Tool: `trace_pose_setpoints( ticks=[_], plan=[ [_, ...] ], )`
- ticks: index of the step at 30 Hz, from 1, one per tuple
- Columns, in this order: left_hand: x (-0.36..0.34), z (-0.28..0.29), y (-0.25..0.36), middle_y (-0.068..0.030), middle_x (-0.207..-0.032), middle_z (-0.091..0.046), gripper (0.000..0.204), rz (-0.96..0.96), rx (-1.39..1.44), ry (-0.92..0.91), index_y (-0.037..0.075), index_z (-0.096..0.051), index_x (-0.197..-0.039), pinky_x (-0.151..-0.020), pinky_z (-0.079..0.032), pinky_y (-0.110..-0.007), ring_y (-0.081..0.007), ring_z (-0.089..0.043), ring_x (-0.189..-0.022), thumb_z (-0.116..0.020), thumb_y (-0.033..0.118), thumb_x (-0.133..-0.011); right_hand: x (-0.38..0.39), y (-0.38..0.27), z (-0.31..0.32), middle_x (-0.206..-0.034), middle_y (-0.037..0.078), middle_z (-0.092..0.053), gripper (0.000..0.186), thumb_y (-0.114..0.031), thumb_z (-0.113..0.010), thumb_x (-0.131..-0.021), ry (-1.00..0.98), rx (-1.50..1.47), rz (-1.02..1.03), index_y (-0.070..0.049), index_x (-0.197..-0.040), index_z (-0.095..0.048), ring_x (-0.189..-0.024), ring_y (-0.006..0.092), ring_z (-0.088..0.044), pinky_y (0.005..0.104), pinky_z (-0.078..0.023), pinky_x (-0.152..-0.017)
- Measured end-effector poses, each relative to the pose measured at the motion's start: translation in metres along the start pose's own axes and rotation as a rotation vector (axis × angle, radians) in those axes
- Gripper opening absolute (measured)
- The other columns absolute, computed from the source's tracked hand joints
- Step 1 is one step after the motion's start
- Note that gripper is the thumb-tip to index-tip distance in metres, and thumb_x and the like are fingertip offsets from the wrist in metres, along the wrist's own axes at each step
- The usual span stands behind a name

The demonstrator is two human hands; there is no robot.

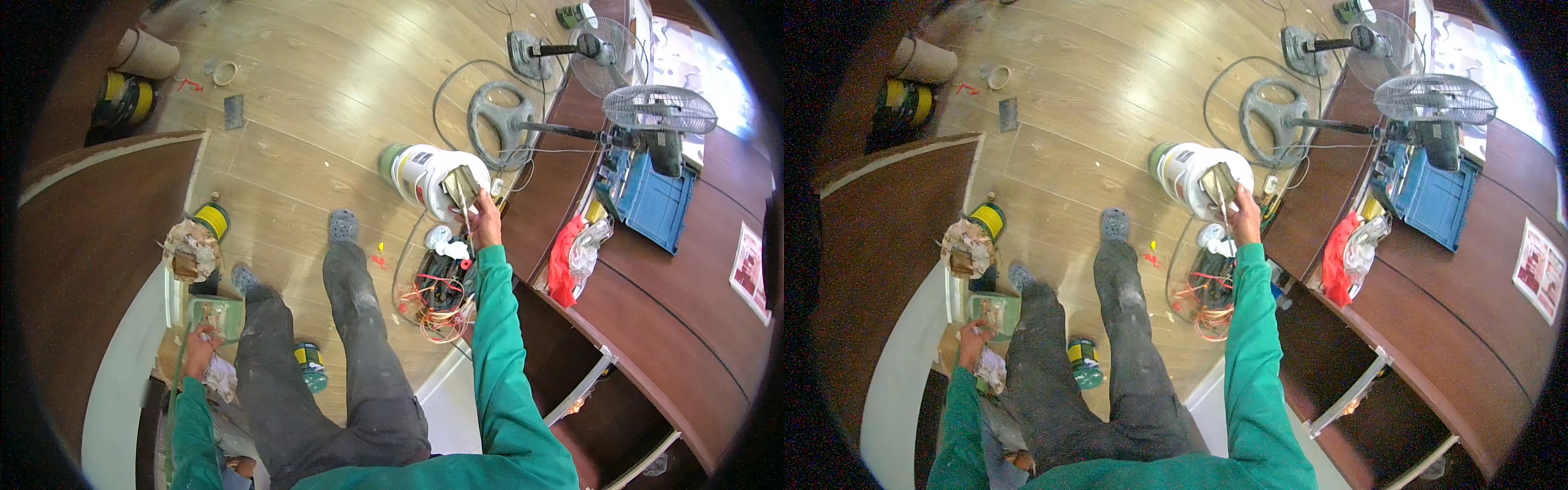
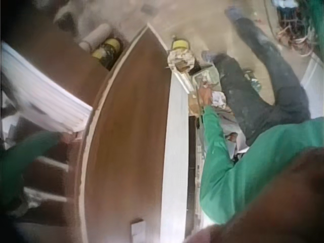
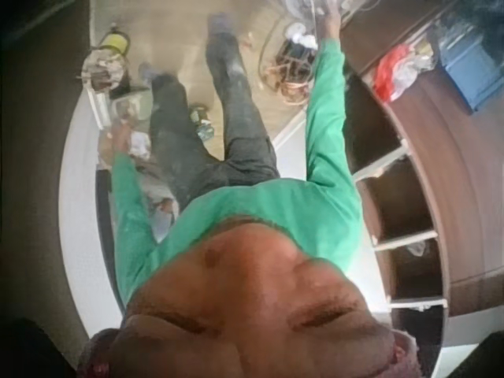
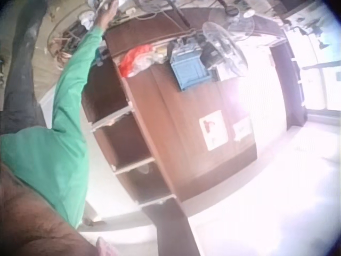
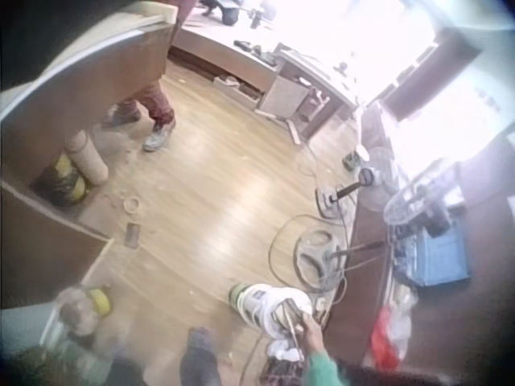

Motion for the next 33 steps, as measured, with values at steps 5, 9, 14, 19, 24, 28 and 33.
trace_pose_setpoints(
  ticks=[5,9,14,19,24,28,33],
  plan=[
    [0.006,-0.001,-0.014,-0.0112,-0.105,-0.071,0.048,0.036,0.008,-0.004,-0.002,-0.070,-0.112,-0.083,-0.054,-0.033,-0.0188,-0.066,-0.093,-0.086,0.007,-0.068,0.015,-0.012,-0.005,-0.144,0.010,-0.052,0.066,-0.054,-0.047,-0.106,0.056,0.282,-0.007,-0.014,-0.158,-0.040,-0.083,0.0287,-0.076,0.0298,-0.058,-0.064],
    [0.005,0.000,-0.011,-0.0121,-0.106,-0.073,0.049,0.037,-0.049,-0.073,0.000,-0.070,-0.113,-0.088,-0.054,-0.035,-0.0217,-0.067,-0.097,-0.087,0.010,-0.069,0.011,-0.008,0.032,-0.141,0.018,-0.056,0.066,-0.054,-0.049,-0.105,0.116,0.253,-0.037,-0.014,-0.157,-0.041,-0.097,0.0305,-0.073,0.0339,-0.055,-0.072],
    [-0.012,0.009,-0.003,-0.0155,-0.122,-0.067,0.048,0.031,-0.060,-0.054,0.001,-0.071,-0.113,-0.092,-0.053,-0.037,-0.0259,-0.066,-0.108,-0.088,0.015,-0.071,0.043,-0.046,0.045,-0.133,0.012,-0.061,0.045,-0.034,-0.055,-0.104,0.176,0.229,0.196,-0.005,-0.137,-0.059,-0.113,0.0237,-0.063,0.0403,-0.054,-0.093],
    [-0.031,0.037,-0.041,-0.0222,-0.121,-0.069,0.054,0.111,-0.099,0.103,0.000,-0.071,-0.115,-0.093,-0.053,-0.040,-0.0329,-0.069,-0.104,-0.088,0.026,-0.071,0.101,-0.067,-0.046,-0.121,0.011,-0.068,0.041,-0.030,-0.055,-0.105,0.126,0.431,0.365,0.001,-0.132,-0.061,-0.098,0.0199,-0.069,0.0363,-0.055,-0.087],
    [-0.093,0.065,-0.050,-0.0238,-0.119,-0.070,0.081,-0.013,-0.034,0.292,-0.005,-0.059,-0.134,-0.098,-0.051,-0.039,-0.0327,-0.068,-0.110,-0.090,0.033,-0.069,0.151,0.064,-0.283,-0.121,0.012,-0.068,0.040,-0.021,-0.064,-0.101,-0.424,0.412,-0.027,0.000,-0.135,-0.061,-0.095,0.0217,-0.071,0.0356,-0.056,-0.087],
    [-0.136,0.083,-0.042,-0.0259,-0.127,-0.066,0.101,-0.021,0.235,0.206,-0.008,-0.045,-0.147,-0.103,-0.049,-0.037,-0.0321,-0.064,-0.118,-0.090,0.038,-0.069,0.152,0.208,-0.438,-0.127,0.019,-0.069,0.055,-0.033,-0.072,-0.093,-0.750,0.598,-0.098,-0.001,-0.136,-0.060,-0.104,0.0291,-0.071,0.0393,-0.053,-0.094],
    [-0.162,0.083,-0.030,-0.0271,-0.138,-0.059,0.105,0.014,0.208,0.157,-0.007,-0.039,-0.152,-0.108,-0.044,-0.037,-0.0300,-0.057,-0.130,-0.091,0.036,-0.071,0.158,0.248,-0.567,-0.129,0.019,-0.067,0.078,-0.036,-0.080,-0.083,-0.689,0.857,0.311,-0.005,-0.147,-0.050,-0.113,0.0331,-0.067,0.0409,-0.053,-0.096]
  ],
)
Point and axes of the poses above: each hand's wrist, its own x-axis away from the middle knuckle, its own z-axis out of the back of the hand, y = z × x, the point moved 8 cm from there along -x, towards the middle knuckle
